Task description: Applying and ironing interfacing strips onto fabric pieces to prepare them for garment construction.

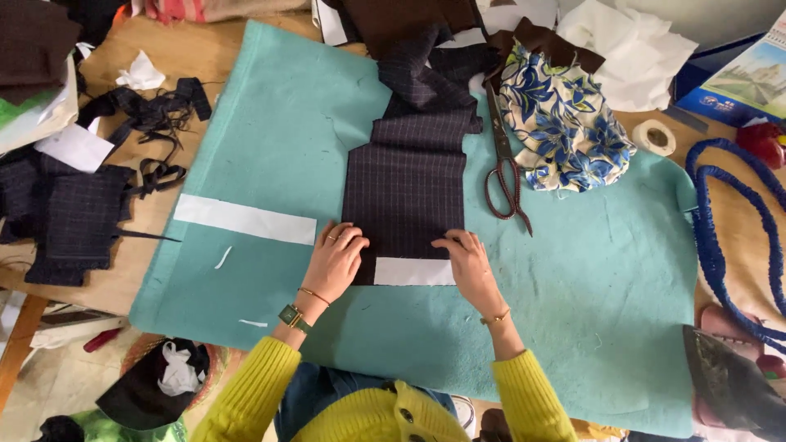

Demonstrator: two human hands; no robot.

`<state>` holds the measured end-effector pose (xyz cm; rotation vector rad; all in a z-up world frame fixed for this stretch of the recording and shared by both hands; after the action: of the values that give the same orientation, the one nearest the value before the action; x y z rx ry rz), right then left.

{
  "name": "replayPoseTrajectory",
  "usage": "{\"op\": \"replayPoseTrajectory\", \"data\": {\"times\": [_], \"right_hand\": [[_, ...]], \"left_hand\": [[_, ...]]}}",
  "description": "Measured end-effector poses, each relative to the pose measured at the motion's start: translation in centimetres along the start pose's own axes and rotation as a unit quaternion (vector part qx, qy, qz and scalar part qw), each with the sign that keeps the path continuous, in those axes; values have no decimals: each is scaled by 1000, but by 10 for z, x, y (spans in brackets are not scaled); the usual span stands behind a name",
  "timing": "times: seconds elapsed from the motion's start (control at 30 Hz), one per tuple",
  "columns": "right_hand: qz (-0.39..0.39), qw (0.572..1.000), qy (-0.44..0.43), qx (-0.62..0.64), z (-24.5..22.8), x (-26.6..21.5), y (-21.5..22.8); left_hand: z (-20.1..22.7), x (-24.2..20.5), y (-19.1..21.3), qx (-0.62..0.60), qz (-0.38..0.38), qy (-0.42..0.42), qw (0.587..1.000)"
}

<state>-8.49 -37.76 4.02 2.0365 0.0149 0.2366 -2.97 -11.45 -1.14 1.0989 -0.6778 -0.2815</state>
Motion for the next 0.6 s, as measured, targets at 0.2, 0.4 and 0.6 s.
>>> {"op": "replayPoseTrajectory", "data": {"times": [0.2, 0.4, 0.6], "right_hand": [[83, 991, -45, 92, 20, -16, 37], [74, 997, 24, 27, 13, -56, 34], [69, 997, 28, -15, 13, -65, 26]], "left_hand": [[49, 0, 22, -65, 33, -109, 991], [70, -13, 23, -52, -46, -163, 984], [62, -9, 17, -44, -46, -150, 987]]}}
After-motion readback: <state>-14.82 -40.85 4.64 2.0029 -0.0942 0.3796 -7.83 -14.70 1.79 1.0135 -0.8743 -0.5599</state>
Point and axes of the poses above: each hand's wrist, its own x-axis towards the middle knuckle, its own y-axis out of the back of the hand, z = x × y, the point moved 6 cm from there along x, towards the middle knuckle, and after that the axes turned 2 degrees about z, right-handed, at the moved point
